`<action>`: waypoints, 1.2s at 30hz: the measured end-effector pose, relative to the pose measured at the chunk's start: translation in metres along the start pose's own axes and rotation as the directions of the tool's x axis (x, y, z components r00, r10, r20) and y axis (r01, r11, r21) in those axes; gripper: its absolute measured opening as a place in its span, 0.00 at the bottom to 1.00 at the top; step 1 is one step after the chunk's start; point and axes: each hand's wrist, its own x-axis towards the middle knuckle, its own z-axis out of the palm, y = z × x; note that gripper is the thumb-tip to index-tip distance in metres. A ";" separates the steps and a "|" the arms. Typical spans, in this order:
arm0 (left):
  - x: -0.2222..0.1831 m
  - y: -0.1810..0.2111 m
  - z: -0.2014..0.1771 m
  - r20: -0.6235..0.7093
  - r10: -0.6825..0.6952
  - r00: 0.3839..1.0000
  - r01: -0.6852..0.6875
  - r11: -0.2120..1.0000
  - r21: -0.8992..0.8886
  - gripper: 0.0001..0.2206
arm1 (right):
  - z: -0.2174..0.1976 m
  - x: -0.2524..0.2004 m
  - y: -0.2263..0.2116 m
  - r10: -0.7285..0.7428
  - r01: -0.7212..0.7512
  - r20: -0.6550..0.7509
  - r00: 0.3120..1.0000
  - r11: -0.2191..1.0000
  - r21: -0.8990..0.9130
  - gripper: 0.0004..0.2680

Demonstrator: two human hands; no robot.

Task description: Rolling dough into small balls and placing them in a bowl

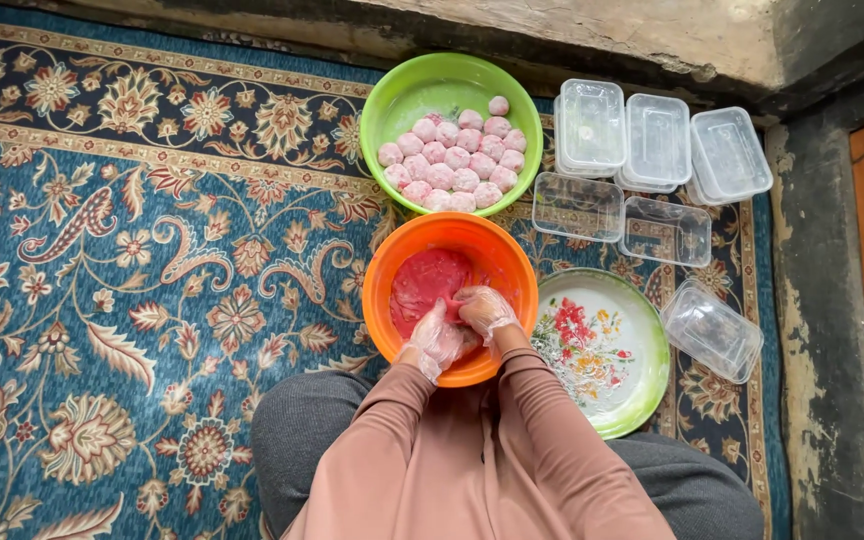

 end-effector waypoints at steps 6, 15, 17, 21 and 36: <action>0.046 0.010 -0.042 -0.055 0.080 0.995 -0.078 0.996 0.039 0.28 | 0.003 -0.020 -0.005 0.008 -0.007 0.014 1.000 0.996 -0.089 0.16; 0.039 0.007 -0.037 -0.244 0.159 0.957 -0.201 0.966 -0.159 0.05 | 0.019 -0.025 0.016 0.067 -0.071 0.025 0.997 0.970 0.234 0.15; 0.007 0.005 -0.006 -0.245 0.142 0.959 -0.191 0.964 -0.187 0.04 | 0.027 -0.018 0.023 0.130 -0.119 0.020 0.991 0.828 0.548 0.11; -0.052 -0.004 0.046 -0.256 0.106 0.961 -0.166 0.959 -0.228 0.05 | 0.027 -0.027 0.026 0.140 -0.120 0.004 0.990 0.838 0.533 0.11; 0.046 0.023 -0.052 -0.073 0.028 0.997 -0.045 0.968 -0.246 0.08 | -0.055 -0.137 0.023 -0.129 0.108 -0.093 0.987 0.110 0.988 0.10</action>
